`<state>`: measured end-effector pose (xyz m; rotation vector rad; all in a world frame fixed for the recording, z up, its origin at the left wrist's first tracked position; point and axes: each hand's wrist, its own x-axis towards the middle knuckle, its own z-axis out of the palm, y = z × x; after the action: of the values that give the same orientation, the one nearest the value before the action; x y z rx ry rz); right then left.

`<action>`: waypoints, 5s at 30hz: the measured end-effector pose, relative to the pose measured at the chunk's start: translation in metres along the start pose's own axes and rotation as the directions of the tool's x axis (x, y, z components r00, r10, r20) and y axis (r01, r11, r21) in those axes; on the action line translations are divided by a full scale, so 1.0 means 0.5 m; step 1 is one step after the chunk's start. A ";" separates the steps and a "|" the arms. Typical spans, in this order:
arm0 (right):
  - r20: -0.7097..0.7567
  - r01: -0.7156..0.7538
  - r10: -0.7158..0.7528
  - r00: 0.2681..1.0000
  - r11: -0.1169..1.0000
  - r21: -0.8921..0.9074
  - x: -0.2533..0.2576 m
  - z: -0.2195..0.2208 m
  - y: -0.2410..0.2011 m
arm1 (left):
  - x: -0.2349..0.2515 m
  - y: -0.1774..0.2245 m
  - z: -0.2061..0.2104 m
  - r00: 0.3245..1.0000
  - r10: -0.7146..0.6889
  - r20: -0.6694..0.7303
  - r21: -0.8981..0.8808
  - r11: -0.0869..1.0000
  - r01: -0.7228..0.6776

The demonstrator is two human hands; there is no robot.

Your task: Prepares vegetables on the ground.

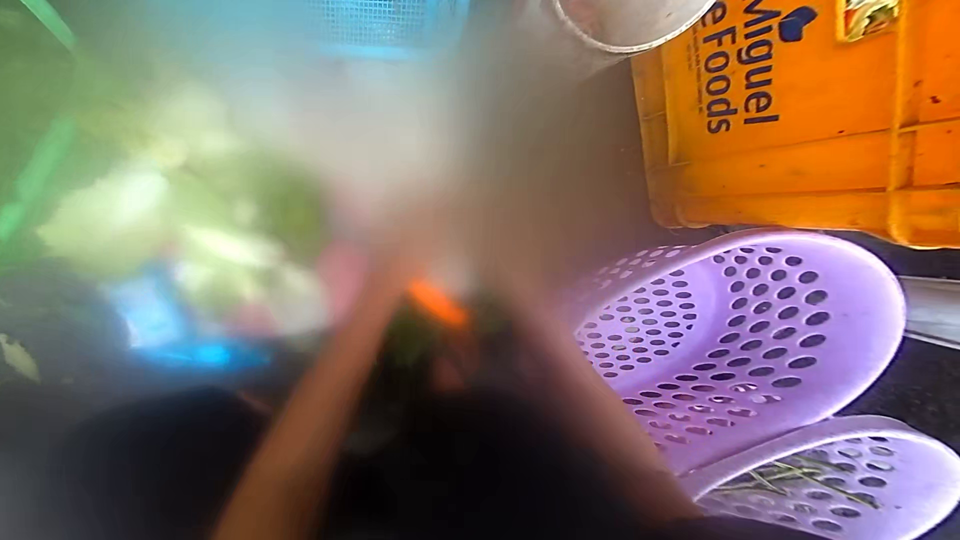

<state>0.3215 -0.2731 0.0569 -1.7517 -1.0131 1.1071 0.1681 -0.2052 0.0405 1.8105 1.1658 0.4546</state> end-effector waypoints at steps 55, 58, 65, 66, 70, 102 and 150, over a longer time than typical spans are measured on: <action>0.148 -0.376 0.356 0.923 0.747 0.548 0.026 0.067 0.047 | -0.012 -0.034 0.039 0.957 -0.228 -0.178 -0.235 0.954 0.184; 0.022 -0.265 0.269 0.963 0.958 -0.105 -0.017 0.023 0.039 | -0.008 -0.074 0.009 0.866 -0.473 -0.162 -0.654 0.709 0.265; 0.103 0.169 -0.134 0.986 0.784 -0.597 -0.007 -0.004 0.018 | 0.026 -0.056 -0.035 0.836 -0.512 -0.198 -0.787 0.592 0.176; 0.164 0.219 -0.150 0.975 0.773 -0.595 -0.004 0.001 -0.002 | 0.019 -0.054 -0.030 0.855 -0.483 -0.188 -0.769 0.614 0.178; 0.277 0.241 -0.101 0.956 0.809 -0.536 0.024 0.010 -0.048 | -0.006 -0.019 -0.046 0.865 -0.302 -0.401 -0.281 0.939 0.197; 0.020 0.081 -0.082 0.996 0.868 -0.491 -0.024 -0.008 0.043 | 0.007 -0.126 -0.009 0.759 -0.652 -0.002 -0.838 0.415 0.355; 0.227 0.157 0.029 0.973 0.637 -0.755 -0.009 0.006 0.032 | 0.031 -0.084 0.026 0.833 -0.530 -0.160 -0.782 0.583 0.221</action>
<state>0.3205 -0.2823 0.0425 -2.2451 -1.8862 0.8732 0.1626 -0.1921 -0.0038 0.7241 1.3284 0.8965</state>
